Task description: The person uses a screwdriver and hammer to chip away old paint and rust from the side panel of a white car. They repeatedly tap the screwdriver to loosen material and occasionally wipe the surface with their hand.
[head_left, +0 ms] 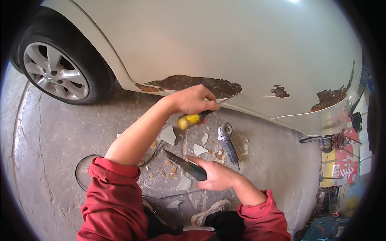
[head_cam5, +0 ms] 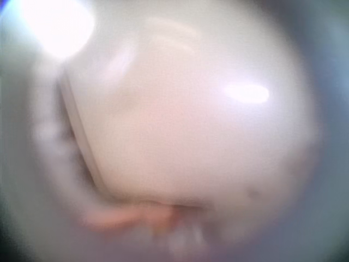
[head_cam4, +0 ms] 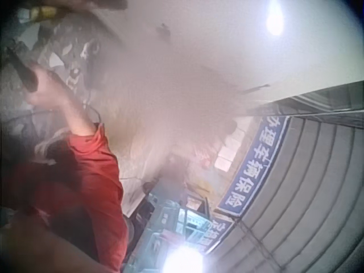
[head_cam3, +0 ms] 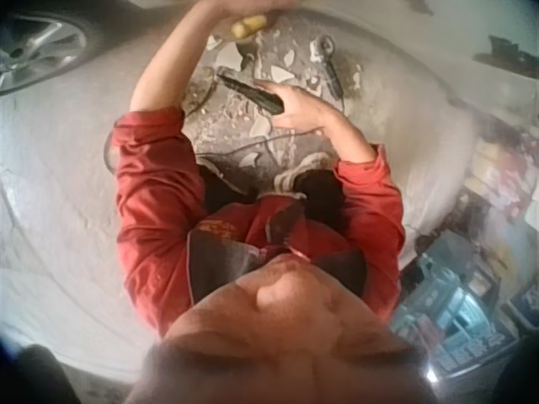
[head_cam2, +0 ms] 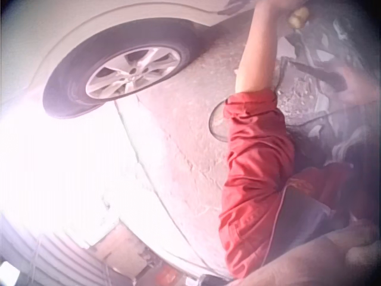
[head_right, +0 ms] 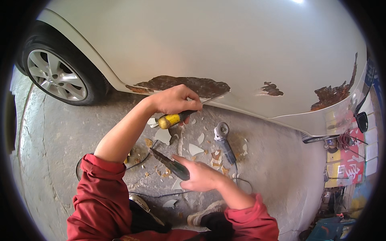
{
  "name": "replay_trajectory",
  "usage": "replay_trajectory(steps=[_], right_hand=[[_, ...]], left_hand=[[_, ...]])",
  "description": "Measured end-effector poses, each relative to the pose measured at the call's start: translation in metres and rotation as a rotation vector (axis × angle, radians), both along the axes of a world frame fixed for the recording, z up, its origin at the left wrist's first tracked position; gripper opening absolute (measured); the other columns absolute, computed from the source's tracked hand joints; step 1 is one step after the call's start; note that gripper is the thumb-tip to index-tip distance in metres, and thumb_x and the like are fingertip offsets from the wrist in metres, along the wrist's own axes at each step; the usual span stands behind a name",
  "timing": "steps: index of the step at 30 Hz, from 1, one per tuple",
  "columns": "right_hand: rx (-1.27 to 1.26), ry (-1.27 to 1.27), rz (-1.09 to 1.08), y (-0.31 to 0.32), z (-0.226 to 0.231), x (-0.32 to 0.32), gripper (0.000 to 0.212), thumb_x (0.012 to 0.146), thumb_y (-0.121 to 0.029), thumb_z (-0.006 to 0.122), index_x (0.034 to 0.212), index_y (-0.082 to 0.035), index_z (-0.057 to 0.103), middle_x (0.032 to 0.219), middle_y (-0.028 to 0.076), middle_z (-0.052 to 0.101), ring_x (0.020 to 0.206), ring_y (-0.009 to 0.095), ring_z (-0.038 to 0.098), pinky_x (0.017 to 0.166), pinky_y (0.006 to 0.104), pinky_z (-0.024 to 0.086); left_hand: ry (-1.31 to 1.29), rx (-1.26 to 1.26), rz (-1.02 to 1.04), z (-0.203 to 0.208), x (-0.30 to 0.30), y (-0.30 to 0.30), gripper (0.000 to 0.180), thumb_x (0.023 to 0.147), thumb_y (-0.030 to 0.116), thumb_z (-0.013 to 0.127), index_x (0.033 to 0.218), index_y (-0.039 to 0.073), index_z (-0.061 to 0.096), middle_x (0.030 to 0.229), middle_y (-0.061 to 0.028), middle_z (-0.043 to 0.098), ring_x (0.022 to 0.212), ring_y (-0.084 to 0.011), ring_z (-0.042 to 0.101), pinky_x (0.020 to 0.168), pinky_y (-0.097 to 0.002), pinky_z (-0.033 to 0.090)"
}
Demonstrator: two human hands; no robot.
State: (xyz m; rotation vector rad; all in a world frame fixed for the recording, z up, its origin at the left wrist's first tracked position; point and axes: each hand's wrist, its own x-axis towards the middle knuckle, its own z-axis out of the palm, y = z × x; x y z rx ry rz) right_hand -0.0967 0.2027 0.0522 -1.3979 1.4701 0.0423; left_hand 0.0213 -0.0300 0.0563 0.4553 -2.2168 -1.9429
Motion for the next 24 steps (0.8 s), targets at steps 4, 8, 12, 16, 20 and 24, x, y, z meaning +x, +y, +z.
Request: replay_trajectory(steps=[4, 8, 12, 16, 20, 24], right_hand=[[-0.057, -0.270, -0.040, -0.019, 0.040, -0.003, 0.078, 0.080, -0.012, 0.072, 0.150, 0.003, 0.038, 0.104, 0.009, 0.065, 0.092, 0.015, 0.062, 0.083, 0.0293, 0.049], [0.245, -0.464, -0.395, -0.023, 0.062, -0.004, 0.075, 0.082, -0.007, 0.070, 0.149, -0.001, 0.039, 0.094, 0.002, 0.058, 0.081, 0.008, 0.055, 0.071, 0.0249, 0.048], [0.179, -0.442, -0.155, -0.017, 0.065, -0.001, 0.078, 0.081, -0.008, 0.072, 0.151, -0.001, 0.039, 0.096, 0.001, 0.058, 0.085, 0.009, 0.056, 0.077, 0.0269, 0.049], [0.185, -0.520, -0.207, -0.017, 0.065, 0.000, 0.079, 0.081, -0.008, 0.072, 0.152, -0.002, 0.039, 0.109, 0.003, 0.060, 0.094, 0.010, 0.056, 0.085, 0.0282, 0.049], [0.116, -0.592, -0.407, -0.020, 0.062, 0.007, 0.082, 0.083, -0.009, 0.070, 0.155, 0.001, 0.032, 0.121, 0.006, 0.056, 0.102, 0.011, 0.054, 0.089, 0.0290, 0.049], [-0.072, -0.560, 0.129, -0.022, 0.055, 0.015, 0.085, 0.083, -0.015, 0.072, 0.155, 0.000, 0.032, 0.109, 0.005, 0.059, 0.096, 0.013, 0.058, 0.086, 0.0305, 0.051]], left_hand=[[0.012, -0.018, -0.008, -0.002, -0.001, -0.007, 0.032, 0.096, 0.026, 0.061, 0.094, -0.005, 0.072, 0.069, -0.0109, 0.071, 0.059, -0.0149, 0.069, 0.057, -0.0309, 0.054], [0.035, 0.085, -0.053, -0.007, -0.001, -0.008, 0.036, 0.098, 0.030, 0.062, 0.095, -0.006, 0.070, 0.069, -0.0125, 0.071, 0.058, -0.0159, 0.068, 0.056, -0.0311, 0.054], [0.092, 0.124, -0.078, -0.014, -0.007, -0.011, 0.037, 0.097, 0.032, 0.064, 0.095, -0.005, 0.069, 0.068, -0.0123, 0.070, 0.058, -0.0156, 0.068, 0.056, -0.0307, 0.053], [0.155, 0.216, -0.062, -0.025, -0.015, -0.013, 0.037, 0.095, 0.034, 0.068, 0.089, -0.002, 0.071, 0.065, -0.0090, 0.068, 0.056, -0.0134, 0.064, 0.055, -0.0294, 0.051], [0.182, 0.231, -0.042, -0.034, -0.019, -0.016, 0.037, 0.091, 0.035, 0.070, 0.082, 0.000, 0.072, 0.066, -0.0040, 0.066, 0.055, -0.0107, 0.062, 0.052, -0.0277, 0.049], [0.173, 0.201, -0.015, -0.038, -0.019, -0.018, 0.034, 0.092, 0.032, 0.069, 0.084, -0.001, 0.073, 0.065, -0.0042, 0.065, 0.054, -0.0101, 0.061, 0.050, -0.0269, 0.048]])
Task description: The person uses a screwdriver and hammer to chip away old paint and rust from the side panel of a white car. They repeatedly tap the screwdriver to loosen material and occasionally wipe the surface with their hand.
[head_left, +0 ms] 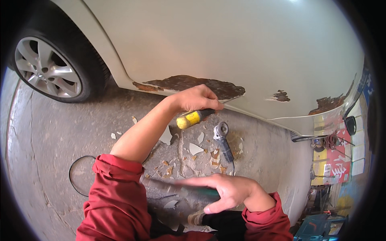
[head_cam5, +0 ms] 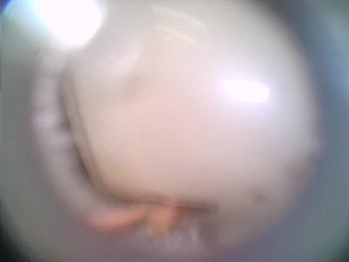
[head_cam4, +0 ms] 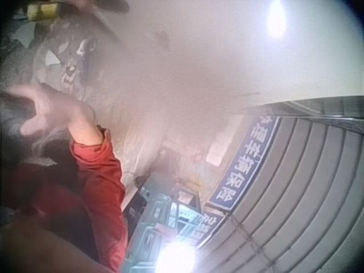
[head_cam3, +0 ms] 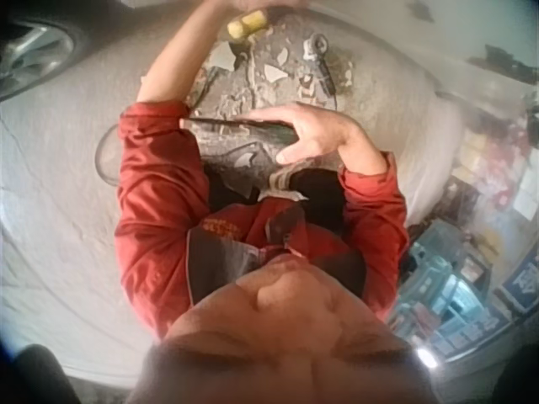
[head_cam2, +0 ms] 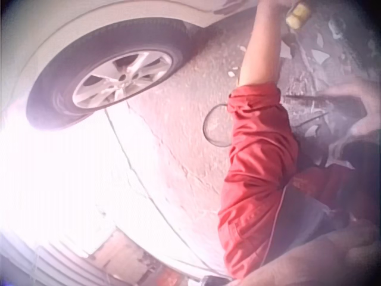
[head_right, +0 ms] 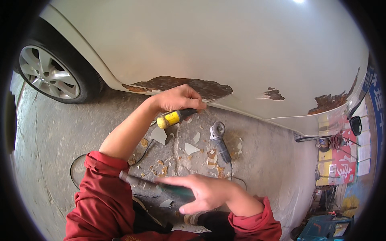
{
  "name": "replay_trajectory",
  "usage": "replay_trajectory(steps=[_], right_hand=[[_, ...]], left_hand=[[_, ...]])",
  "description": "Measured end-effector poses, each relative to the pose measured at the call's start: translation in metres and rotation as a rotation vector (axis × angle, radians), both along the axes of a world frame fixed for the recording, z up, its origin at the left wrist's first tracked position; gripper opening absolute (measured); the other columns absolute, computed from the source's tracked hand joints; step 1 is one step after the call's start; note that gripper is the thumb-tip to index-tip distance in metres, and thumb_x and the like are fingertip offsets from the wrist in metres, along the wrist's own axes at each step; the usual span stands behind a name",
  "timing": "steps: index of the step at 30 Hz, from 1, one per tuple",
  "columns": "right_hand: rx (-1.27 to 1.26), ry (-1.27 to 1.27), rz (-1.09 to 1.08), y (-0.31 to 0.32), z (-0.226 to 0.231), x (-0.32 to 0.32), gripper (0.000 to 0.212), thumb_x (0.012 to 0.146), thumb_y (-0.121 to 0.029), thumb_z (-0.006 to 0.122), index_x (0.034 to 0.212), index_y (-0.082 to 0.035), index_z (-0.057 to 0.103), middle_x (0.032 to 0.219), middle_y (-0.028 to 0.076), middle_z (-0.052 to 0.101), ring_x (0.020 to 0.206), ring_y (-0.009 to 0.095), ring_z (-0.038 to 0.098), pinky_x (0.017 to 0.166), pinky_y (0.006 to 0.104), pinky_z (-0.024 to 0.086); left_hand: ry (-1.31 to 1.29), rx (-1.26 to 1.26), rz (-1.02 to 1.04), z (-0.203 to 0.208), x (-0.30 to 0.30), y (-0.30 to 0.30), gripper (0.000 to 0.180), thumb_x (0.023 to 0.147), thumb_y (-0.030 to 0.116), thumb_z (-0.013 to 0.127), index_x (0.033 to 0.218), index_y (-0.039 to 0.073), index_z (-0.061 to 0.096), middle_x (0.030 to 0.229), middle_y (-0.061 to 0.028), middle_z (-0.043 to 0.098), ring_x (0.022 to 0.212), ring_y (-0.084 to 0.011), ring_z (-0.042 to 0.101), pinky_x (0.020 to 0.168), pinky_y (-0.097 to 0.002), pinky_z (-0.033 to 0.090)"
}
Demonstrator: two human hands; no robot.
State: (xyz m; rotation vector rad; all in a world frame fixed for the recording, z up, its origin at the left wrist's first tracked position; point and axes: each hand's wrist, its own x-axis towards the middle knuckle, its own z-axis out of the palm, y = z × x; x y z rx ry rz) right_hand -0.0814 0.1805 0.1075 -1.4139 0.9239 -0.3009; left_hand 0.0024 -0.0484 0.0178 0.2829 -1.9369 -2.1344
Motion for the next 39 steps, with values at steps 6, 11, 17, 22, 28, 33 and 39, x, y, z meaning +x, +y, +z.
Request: replay_trajectory(steps=[6, 11, 17, 22, 28, 33, 39], right_hand=[[0.432, -0.145, -0.508, 0.000, 0.002, -0.005, 0.089, 0.081, -0.014, 0.069, 0.158, -0.001, 0.025, 0.094, 0.002, 0.056, 0.082, 0.009, 0.053, 0.074, 0.0245, 0.047], [0.109, -0.044, -0.008, 0.020, 0.004, -0.014, 0.086, 0.082, -0.014, 0.072, 0.156, 0.000, 0.031, 0.102, 0.002, 0.055, 0.091, 0.011, 0.053, 0.083, 0.0270, 0.046], [0.386, -0.176, -0.459, 0.043, 0.007, -0.047, 0.084, 0.083, -0.007, 0.068, 0.157, -0.001, 0.028, 0.099, 0.002, 0.053, 0.090, 0.010, 0.050, 0.083, 0.0262, 0.045], [0.241, -0.085, -0.269, 0.044, 0.007, -0.036, 0.087, 0.082, -0.010, 0.069, 0.157, 0.001, 0.027, 0.110, 0.007, 0.058, 0.091, 0.014, 0.054, 0.084, 0.0281, 0.047], [-0.156, 0.220, -0.294, 0.049, 0.035, -0.011, 0.089, 0.080, -0.010, 0.075, 0.158, -0.013, 0.031, 0.118, 0.014, 0.061, 0.095, 0.017, 0.063, 0.076, 0.0287, 0.054], [-0.861, 0.701, -0.257, 0.050, 0.052, -0.002, 0.084, 0.065, -0.019, 0.087, 0.143, -0.028, 0.057, 0.092, 0.004, 0.055, 0.066, 0.017, 0.061, 0.052, 0.0319, 0.054], [-1.273, 1.036, -0.063, 0.034, 0.074, 0.001, 0.070, 0.066, -0.019, 0.086, 0.131, -0.037, 0.067, 0.089, 0.003, 0.055, 0.063, 0.016, 0.062, 0.049, 0.0280, 0.053]], left_hand=[[0.073, -0.175, 0.104, -0.006, -0.021, 0.014, 0.040, 0.091, 0.037, 0.068, 0.082, -0.002, 0.073, 0.067, -0.0046, 0.066, 0.060, -0.0102, 0.062, 0.059, -0.0292, 0.050], [-0.010, -0.160, 0.028, -0.009, -0.043, 0.016, 0.043, 0.090, 0.042, 0.067, 0.090, -0.001, 0.074, 0.069, -0.0047, 0.066, 0.063, -0.0110, 0.062, 0.062, -0.0303, 0.051], [-0.032, -0.124, -0.025, -0.001, -0.007, 0.003, 0.036, 0.093, 0.033, 0.066, 0.089, -0.002, 0.071, 0.069, -0.0033, 0.065, 0.058, -0.0109, 0.063, 0.054, -0.0275, 0.050], [-0.190, -0.099, 0.018, 0.017, 0.007, 0.005, 0.036, 0.089, 0.033, 0.066, 0.088, -0.002, 0.073, 0.076, -0.0065, 0.069, 0.069, -0.0141, 0.064, 0.065, -0.0294, 0.051], [-0.227, -0.091, 0.140, 0.026, -0.004, 0.023, 0.035, 0.082, 0.031, 0.065, 0.088, -0.003, 0.073, 0.079, -0.0104, 0.070, 0.076, -0.0181, 0.065, 0.072, -0.0319, 0.051], [-0.187, 0.005, 0.138, 0.025, -0.014, 0.028, 0.027, 0.082, 0.024, 0.064, 0.084, -0.002, 0.071, 0.077, -0.0090, 0.069, 0.072, -0.0158, 0.064, 0.068, -0.0317, 0.050], [-0.104, 0.107, 0.118, 0.024, -0.023, 0.025, 0.021, 0.081, 0.018, 0.064, 0.080, -0.002, 0.069, 0.073, -0.0066, 0.067, 0.067, -0.0139, 0.062, 0.064, -0.0310, 0.048]])
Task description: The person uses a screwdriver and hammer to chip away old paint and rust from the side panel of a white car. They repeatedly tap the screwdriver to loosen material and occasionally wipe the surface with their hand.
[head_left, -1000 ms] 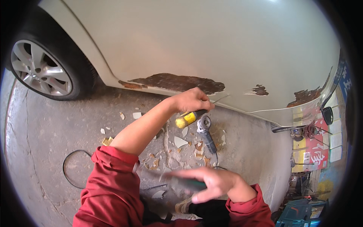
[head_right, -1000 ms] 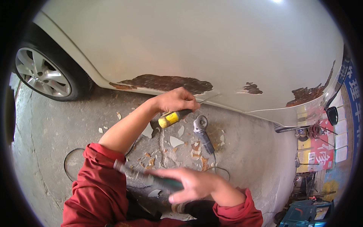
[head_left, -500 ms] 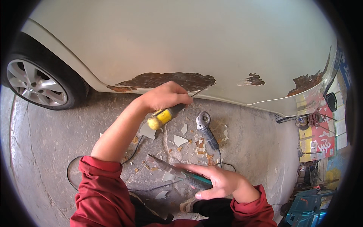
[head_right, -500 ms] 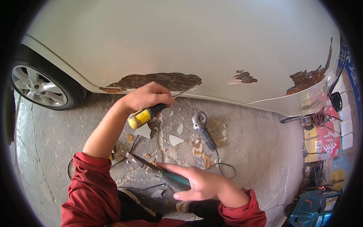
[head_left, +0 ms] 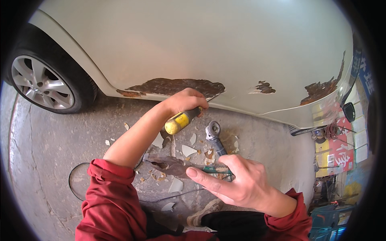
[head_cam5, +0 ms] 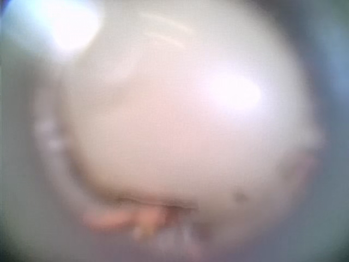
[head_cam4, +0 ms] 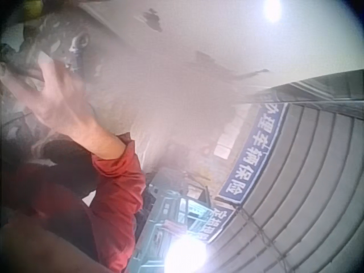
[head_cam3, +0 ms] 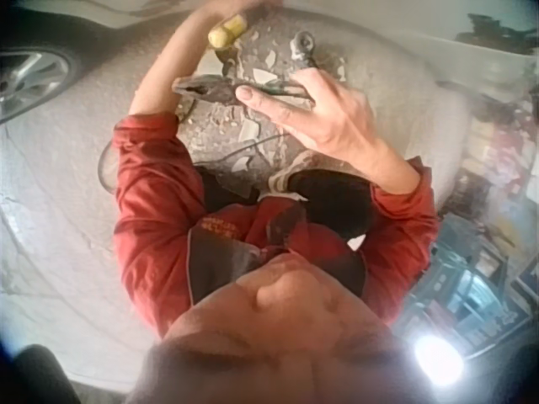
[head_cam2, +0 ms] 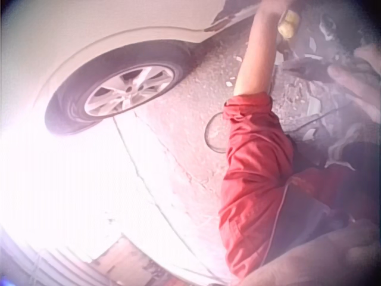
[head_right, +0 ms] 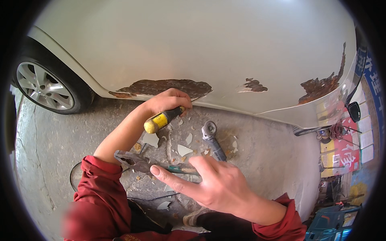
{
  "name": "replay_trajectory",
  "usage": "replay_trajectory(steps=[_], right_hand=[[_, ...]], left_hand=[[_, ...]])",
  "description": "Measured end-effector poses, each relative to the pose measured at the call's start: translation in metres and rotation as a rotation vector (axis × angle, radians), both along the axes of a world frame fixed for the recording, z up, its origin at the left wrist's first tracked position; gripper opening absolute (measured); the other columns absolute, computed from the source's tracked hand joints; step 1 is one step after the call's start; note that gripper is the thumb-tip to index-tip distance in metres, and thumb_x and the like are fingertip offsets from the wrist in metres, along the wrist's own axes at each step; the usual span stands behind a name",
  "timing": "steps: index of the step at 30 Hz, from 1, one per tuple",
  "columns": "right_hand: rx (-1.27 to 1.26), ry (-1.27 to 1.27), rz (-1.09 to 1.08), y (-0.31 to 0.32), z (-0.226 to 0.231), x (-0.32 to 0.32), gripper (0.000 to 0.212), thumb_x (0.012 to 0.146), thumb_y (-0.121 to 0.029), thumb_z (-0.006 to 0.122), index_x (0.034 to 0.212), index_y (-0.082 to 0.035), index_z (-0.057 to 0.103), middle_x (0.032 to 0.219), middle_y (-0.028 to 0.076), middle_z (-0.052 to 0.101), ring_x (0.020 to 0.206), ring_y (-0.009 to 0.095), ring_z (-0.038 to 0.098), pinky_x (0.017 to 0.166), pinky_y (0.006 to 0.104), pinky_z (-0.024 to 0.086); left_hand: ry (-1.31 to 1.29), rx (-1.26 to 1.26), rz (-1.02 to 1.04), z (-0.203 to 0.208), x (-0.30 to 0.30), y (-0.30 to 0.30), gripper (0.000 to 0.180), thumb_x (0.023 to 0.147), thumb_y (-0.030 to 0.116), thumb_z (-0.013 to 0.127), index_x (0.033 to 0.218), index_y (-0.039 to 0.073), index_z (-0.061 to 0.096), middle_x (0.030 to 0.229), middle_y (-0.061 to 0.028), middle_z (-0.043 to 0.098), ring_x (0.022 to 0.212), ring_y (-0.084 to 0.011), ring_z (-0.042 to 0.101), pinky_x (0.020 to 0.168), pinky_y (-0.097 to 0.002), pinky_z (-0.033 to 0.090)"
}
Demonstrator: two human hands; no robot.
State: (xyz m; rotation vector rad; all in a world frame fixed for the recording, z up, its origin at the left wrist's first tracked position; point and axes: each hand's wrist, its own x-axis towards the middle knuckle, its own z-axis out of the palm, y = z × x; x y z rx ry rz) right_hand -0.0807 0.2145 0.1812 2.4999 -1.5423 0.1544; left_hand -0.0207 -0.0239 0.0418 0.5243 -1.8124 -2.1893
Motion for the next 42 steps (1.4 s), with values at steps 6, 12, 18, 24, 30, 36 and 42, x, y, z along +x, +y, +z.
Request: replay_trajectory(steps=[6, 12, 18, 24, 30, 36, 42], right_hand=[[-0.198, 0.311, 0.164, -0.014, 0.007, 0.011, 0.068, 0.084, -0.018, 0.060, 0.146, -0.044, 0.052, 0.083, -0.002, 0.043, 0.059, 0.007, 0.046, 0.048, 0.0174, 0.043], [-0.049, 0.430, -0.100, -0.028, 0.006, 0.006, 0.069, 0.075, -0.016, 0.074, 0.138, -0.041, 0.061, 0.088, 0.003, 0.048, 0.068, 0.015, 0.057, 0.050, 0.0261, 0.050], [0.019, 0.398, -0.090, -0.019, 0.005, 0.019, 0.072, 0.071, -0.017, 0.076, 0.137, -0.041, 0.062, 0.090, 0.003, 0.050, 0.071, 0.015, 0.060, 0.051, 0.0260, 0.051], [0.026, 0.458, -0.139, -0.036, 0.002, 0.017, 0.075, 0.072, -0.017, 0.075, 0.141, -0.041, 0.058, 0.089, 0.004, 0.048, 0.069, 0.016, 0.059, 0.049, 0.0265, 0.051], [0.021, 0.366, -0.089, -0.035, 0.001, 0.027, 0.069, 0.086, -0.013, 0.062, 0.148, -0.041, 0.049, 0.089, 0.004, 0.050, 0.061, 0.013, 0.055, 0.046, 0.0245, 0.051], [0.060, 0.578, -0.169, -0.034, -0.003, 0.024, 0.068, 0.084, -0.012, 0.064, 0.143, -0.044, 0.054, 0.087, 0.003, 0.046, 0.063, 0.014, 0.056, 0.045, 0.0246, 0.048], [0.063, 0.434, -0.057, -0.019, 0.013, 0.023, 0.064, 0.077, -0.018, 0.071, 0.137, -0.039, 0.063, 0.084, 0.002, 0.045, 0.063, 0.013, 0.053, 0.047, 0.0239, 0.048]], left_hand=[[0.055, 0.008, -0.044, -0.003, -0.004, -0.003, 0.021, 0.082, 0.016, 0.061, 0.074, -0.002, 0.067, 0.072, -0.0078, 0.067, 0.067, -0.0151, 0.062, 0.062, -0.0321, 0.048], [0.112, 0.015, -0.077, -0.014, -0.008, -0.010, 0.022, 0.083, 0.015, 0.059, 0.073, -0.002, 0.067, 0.073, -0.0085, 0.067, 0.065, -0.0159, 0.062, 0.062, -0.0342, 0.049], [0.240, -0.144, -0.086, -0.026, -0.010, -0.014, 0.020, 0.083, 0.015, 0.061, 0.075, -0.002, 0.070, 0.075, -0.0088, 0.067, 0.064, -0.0159, 0.062, 0.061, -0.0338, 0.049], [0.123, 0.037, -0.049, -0.024, -0.010, -0.014, 0.016, 0.077, 0.016, 0.065, 0.072, 0.001, 0.070, 0.079, -0.0081, 0.066, 0.069, -0.0155, 0.062, 0.064, -0.0327, 0.049], [0.162, 0.014, -0.021, -0.021, -0.008, -0.011, 0.016, 0.082, 0.016, 0.062, 0.074, 0.004, 0.066, 0.070, -0.0029, 0.061, 0.061, -0.0118, 0.058, 0.056, -0.0293, 0.046], [0.151, 0.071, -0.011, -0.037, -0.022, -0.012, 0.017, 0.079, 0.017, 0.065, 0.075, 0.001, 0.071, 0.073, -0.0043, 0.067, 0.072, -0.0151, 0.062, 0.069, -0.0314, 0.049], [0.135, 0.084, -0.023, -0.047, -0.060, 0.008, 0.020, 0.084, 0.019, 0.067, 0.085, -0.001, 0.072, 0.077, -0.0034, 0.069, 0.075, -0.0117, 0.062, 0.071, -0.0278, 0.048]])
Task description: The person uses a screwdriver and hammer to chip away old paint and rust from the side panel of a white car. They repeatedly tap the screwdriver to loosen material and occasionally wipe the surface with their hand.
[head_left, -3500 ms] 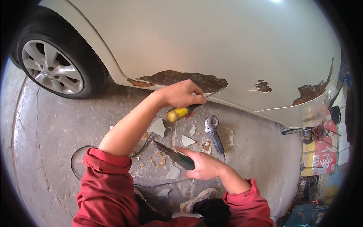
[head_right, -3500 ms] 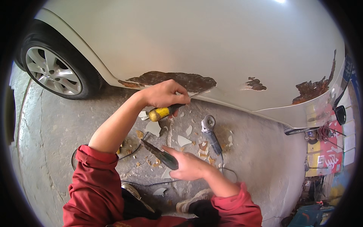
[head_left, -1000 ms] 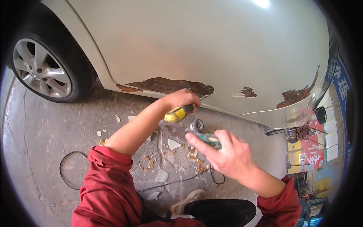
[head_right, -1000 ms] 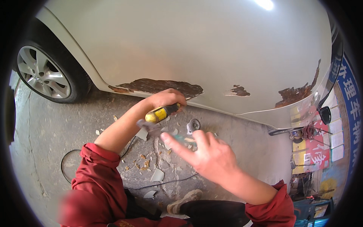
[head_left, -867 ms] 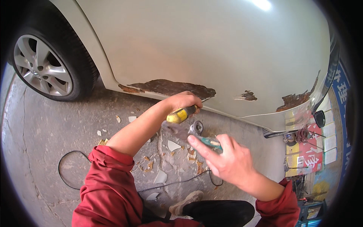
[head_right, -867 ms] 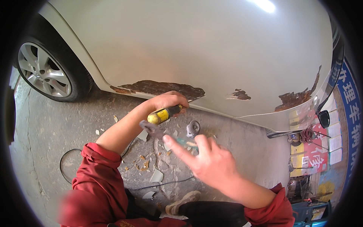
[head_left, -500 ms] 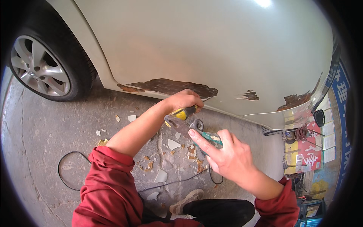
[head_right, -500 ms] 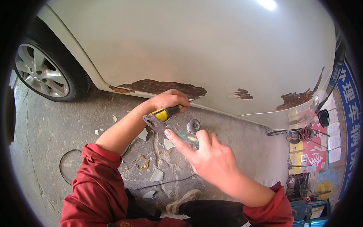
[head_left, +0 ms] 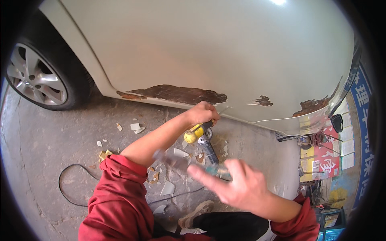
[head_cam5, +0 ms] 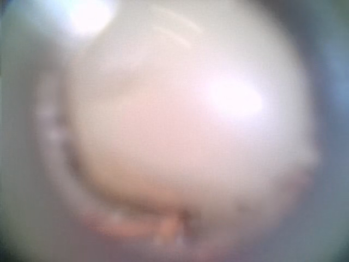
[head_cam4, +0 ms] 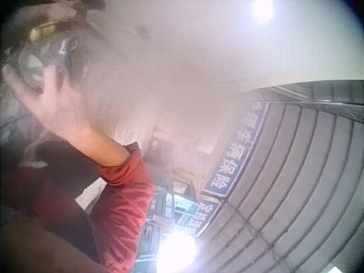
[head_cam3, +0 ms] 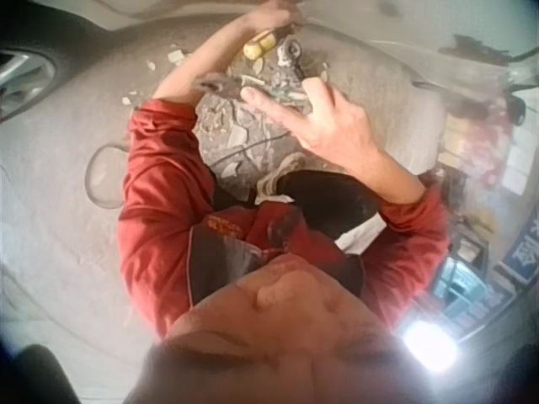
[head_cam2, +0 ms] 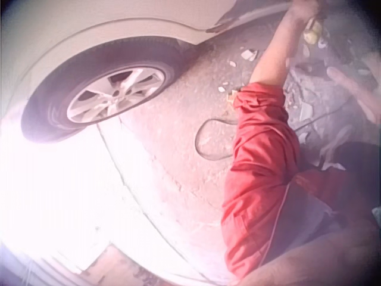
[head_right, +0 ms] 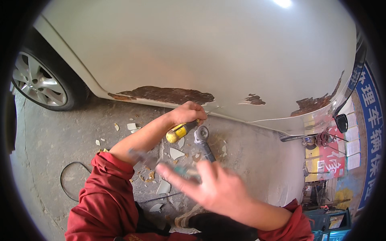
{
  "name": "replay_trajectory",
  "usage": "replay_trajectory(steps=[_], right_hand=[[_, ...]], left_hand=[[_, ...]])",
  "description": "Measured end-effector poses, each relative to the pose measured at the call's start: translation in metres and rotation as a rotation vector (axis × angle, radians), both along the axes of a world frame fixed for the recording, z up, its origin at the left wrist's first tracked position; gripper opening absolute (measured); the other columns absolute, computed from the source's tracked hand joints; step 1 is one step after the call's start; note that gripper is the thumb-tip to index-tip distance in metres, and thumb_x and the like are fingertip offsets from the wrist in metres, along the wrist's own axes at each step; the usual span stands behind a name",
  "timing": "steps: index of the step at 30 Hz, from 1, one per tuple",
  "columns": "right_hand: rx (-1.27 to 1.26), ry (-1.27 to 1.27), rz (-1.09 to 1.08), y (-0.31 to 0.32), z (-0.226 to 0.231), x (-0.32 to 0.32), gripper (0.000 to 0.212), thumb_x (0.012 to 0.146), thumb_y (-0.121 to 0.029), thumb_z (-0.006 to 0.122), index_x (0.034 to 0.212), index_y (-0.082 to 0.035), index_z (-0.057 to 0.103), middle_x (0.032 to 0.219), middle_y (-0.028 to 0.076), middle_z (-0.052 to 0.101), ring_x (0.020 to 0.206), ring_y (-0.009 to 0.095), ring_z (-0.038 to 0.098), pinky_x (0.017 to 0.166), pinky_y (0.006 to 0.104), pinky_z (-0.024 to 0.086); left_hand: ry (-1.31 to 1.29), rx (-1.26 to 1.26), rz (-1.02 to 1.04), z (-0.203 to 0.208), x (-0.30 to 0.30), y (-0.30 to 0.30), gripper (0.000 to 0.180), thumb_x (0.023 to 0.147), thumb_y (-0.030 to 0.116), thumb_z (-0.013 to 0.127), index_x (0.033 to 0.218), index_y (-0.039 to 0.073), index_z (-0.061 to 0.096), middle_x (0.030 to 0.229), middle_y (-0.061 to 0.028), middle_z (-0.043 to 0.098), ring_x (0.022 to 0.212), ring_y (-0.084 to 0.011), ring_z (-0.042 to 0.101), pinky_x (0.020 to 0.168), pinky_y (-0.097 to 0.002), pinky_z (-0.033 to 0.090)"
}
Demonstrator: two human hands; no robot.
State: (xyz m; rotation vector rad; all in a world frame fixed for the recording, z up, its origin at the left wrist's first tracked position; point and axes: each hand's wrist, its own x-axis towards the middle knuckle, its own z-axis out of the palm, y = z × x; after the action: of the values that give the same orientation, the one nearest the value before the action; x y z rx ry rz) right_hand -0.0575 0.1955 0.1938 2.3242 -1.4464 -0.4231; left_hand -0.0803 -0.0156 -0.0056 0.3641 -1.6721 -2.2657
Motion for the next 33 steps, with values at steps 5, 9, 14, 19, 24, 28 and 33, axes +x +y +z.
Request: replay_trajectory(steps=[5, 9, 14, 19, 24, 28, 33], right_hand=[[-0.034, -0.038, 0.018, 0.006, 0.002, -0.007, 0.064, 0.075, -0.020, 0.072, 0.135, -0.041, 0.064, 0.084, 0.002, 0.048, 0.063, 0.013, 0.054, 0.048, 0.0231, 0.048], [-0.076, -0.094, 0.014, 0.007, -0.005, -0.013, 0.060, 0.080, -0.019, 0.070, 0.134, -0.044, 0.064, 0.085, 0.002, 0.048, 0.062, 0.013, 0.055, 0.049, 0.0229, 0.049], [-0.049, -0.101, 0.107, 0.016, -0.002, -0.007, 0.068, 0.082, -0.016, 0.063, 0.144, -0.043, 0.054, 0.085, 0.001, 0.043, 0.059, 0.010, 0.047, 0.047, 0.0199, 0.043], [-0.041, -0.088, 0.069, 0.015, -0.003, -0.013, 0.059, 0.083, -0.019, 0.069, 0.136, -0.045, 0.062, 0.088, 0.003, 0.048, 0.061, 0.012, 0.054, 0.048, 0.0241, 0.050], [0.000, 0.010, -0.094, 0.012, -0.005, -0.026, 0.060, 0.082, -0.019, 0.071, 0.138, -0.040, 0.061, 0.087, 0.003, 0.047, 0.064, 0.014, 0.057, 0.048, 0.0250, 0.050], [-0.014, -0.032, -0.001, 0.017, -0.003, -0.017, 0.060, 0.083, -0.024, 0.071, 0.139, -0.041, 0.060, 0.087, 0.003, 0.047, 0.064, 0.013, 0.055, 0.046, 0.0233, 0.048], [-0.099, 0.045, 0.070, 0.012, -0.007, -0.021, 0.060, 0.083, -0.026, 0.069, 0.139, -0.046, 0.058, 0.084, 0.002, 0.043, 0.062, 0.011, 0.051, 0.043, 0.0207, 0.043]], left_hand=[[0.024, 0.016, 0.016, 0.003, 0.006, 0.003, 0.021, 0.082, 0.016, 0.066, 0.084, -0.004, 0.069, 0.075, -0.0076, 0.068, 0.071, -0.0155, 0.062, 0.066, -0.0310, 0.049], [0.021, 0.041, 0.031, 0.014, 0.033, 0.004, 0.022, 0.086, 0.016, 0.062, 0.092, -0.003, 0.068, 0.078, -0.0077, 0.066, 0.073, -0.0159, 0.061, 0.068, -0.0310, 0.048], [0.023, 0.176, 0.075, 0.026, 0.047, 0.010, 0.020, 0.088, 0.015, 0.060, 0.091, -0.004, 0.066, 0.077, -0.0086, 0.064, 0.071, -0.0166, 0.060, 0.065, -0.0308, 0.048], [0.070, 0.230, 0.125, 0.030, 0.041, 0.017, 0.015, 0.087, 0.009, 0.058, 0.086, -0.005, 0.063, 0.074, -0.0094, 0.062, 0.065, -0.0165, 0.059, 0.060, -0.0309, 0.047], [0.007, 0.309, 0.137, 0.034, 0.039, 0.022, 0.015, 0.088, 0.008, 0.058, 0.083, -0.004, 0.063, 0.072, -0.0085, 0.061, 0.063, -0.0151, 0.057, 0.059, -0.0315, 0.047], [-0.015, 0.311, 0.159, 0.035, 0.038, 0.026, 0.014, 0.087, 0.008, 0.058, 0.084, -0.005, 0.063, 0.073, -0.0086, 0.061, 0.063, -0.0147, 0.057, 0.059, -0.0312, 0.047], [-0.009, 0.245, 0.158, 0.034, 0.036, 0.022, 0.014, 0.086, 0.006, 0.059, 0.088, -0.007, 0.064, 0.073, -0.0093, 0.062, 0.062, -0.0154, 0.057, 0.058, -0.0313, 0.047]])
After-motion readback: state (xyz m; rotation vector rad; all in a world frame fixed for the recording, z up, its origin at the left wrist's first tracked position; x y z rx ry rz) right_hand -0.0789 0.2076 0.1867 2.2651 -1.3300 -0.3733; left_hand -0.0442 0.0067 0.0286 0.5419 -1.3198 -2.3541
